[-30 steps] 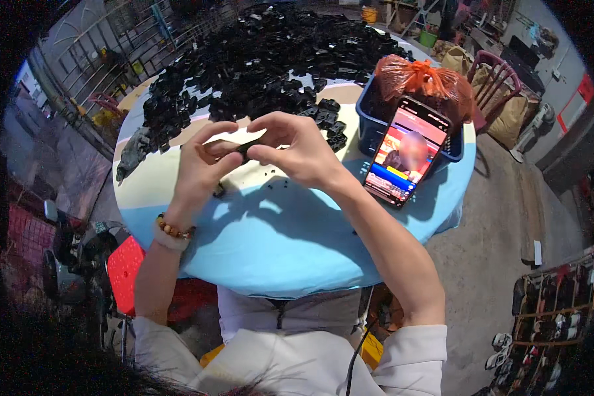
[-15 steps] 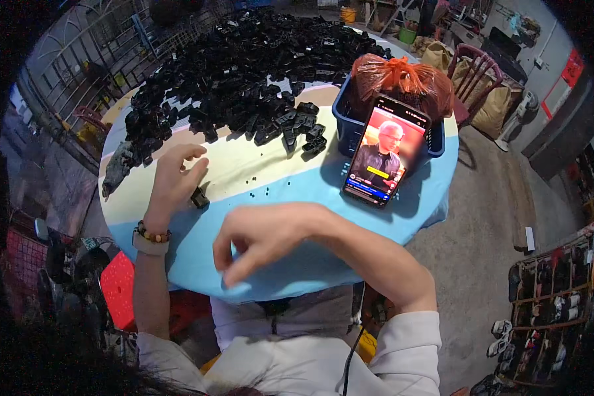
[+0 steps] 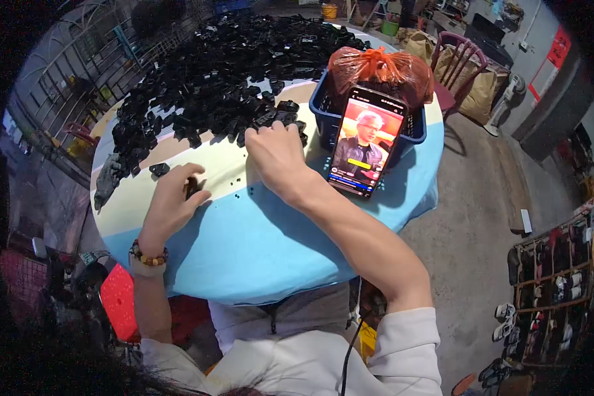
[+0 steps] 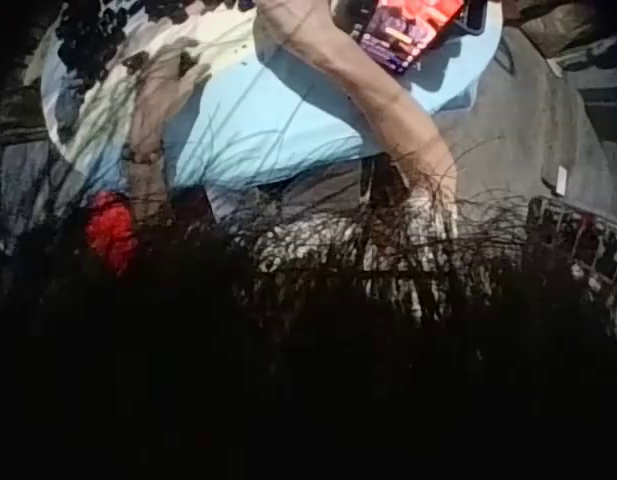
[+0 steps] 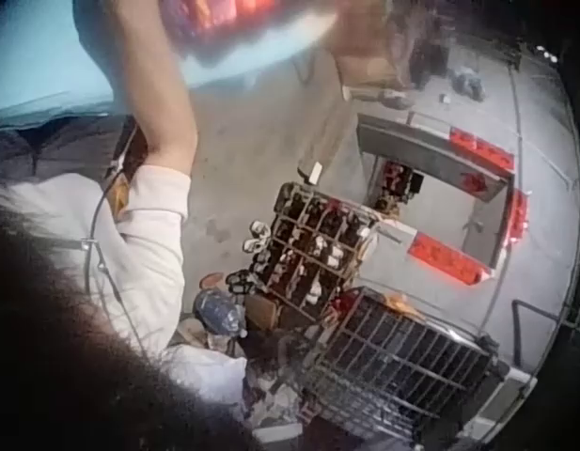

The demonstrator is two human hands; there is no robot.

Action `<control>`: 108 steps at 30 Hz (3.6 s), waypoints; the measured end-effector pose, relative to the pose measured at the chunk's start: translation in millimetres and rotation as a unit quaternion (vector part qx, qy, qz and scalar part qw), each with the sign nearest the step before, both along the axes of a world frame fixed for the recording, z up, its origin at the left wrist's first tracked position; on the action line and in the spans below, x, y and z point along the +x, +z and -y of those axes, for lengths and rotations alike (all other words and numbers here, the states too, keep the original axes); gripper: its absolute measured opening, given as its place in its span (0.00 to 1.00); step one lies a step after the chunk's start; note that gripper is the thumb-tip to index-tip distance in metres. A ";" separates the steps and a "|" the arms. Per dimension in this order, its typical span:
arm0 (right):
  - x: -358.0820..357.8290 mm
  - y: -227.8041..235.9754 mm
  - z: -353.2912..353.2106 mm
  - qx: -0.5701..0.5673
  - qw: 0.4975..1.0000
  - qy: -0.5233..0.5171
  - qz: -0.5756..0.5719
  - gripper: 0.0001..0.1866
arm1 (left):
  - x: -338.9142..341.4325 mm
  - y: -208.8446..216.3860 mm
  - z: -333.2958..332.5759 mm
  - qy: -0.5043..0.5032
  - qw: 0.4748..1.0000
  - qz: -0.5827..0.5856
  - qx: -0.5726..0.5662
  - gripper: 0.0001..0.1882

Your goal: The recorder is inspecting and sorting small black plastic parts from a large pile on a table.

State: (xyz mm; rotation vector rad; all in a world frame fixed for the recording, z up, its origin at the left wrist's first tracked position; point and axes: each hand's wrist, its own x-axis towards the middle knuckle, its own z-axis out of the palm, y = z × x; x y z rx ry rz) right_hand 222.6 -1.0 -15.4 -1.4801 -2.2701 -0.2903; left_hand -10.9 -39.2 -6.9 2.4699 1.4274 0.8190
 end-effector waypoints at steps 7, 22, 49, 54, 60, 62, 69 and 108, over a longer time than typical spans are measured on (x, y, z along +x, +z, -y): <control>-4.1 8.2 10.1 -0.139 0.918 0.194 -0.315 0.21 | 8.0 5.4 -4.7 -0.033 0.972 0.168 -0.159 0.17; -8.8 14.0 33.3 -0.248 0.892 0.338 -0.167 0.22 | 30.0 13.8 -67.5 0.039 0.997 0.028 0.052 0.08; -7.0 29.1 45.4 -0.356 0.824 0.417 -0.139 0.19 | 33.0 -7.0 -100.4 -0.015 0.989 -0.081 0.126 0.20; -7.0 28.6 41.3 -0.357 0.830 0.405 -0.141 0.19 | 23.5 1.2 -98.7 -0.077 0.995 -0.058 0.000 0.09; -3.6 25.2 30.9 -0.328 0.852 0.351 -0.207 0.22 | 16.2 13.8 -70.0 -0.057 0.998 -0.015 0.015 0.08; -2.1 16.1 21.8 -0.280 0.854 0.331 -0.289 0.23 | 24.4 16.5 -57.7 -0.038 0.971 0.219 -0.087 0.09; -15.8 17.3 22.5 -0.207 0.807 0.228 -0.504 0.21 | 29.9 -0.6 -37.1 -0.035 0.785 0.524 -0.328 0.25; -25.4 13.5 28.5 0.178 0.944 0.181 -0.210 0.16 | 51.9 4.6 -10.5 -0.136 0.795 0.520 -0.282 0.17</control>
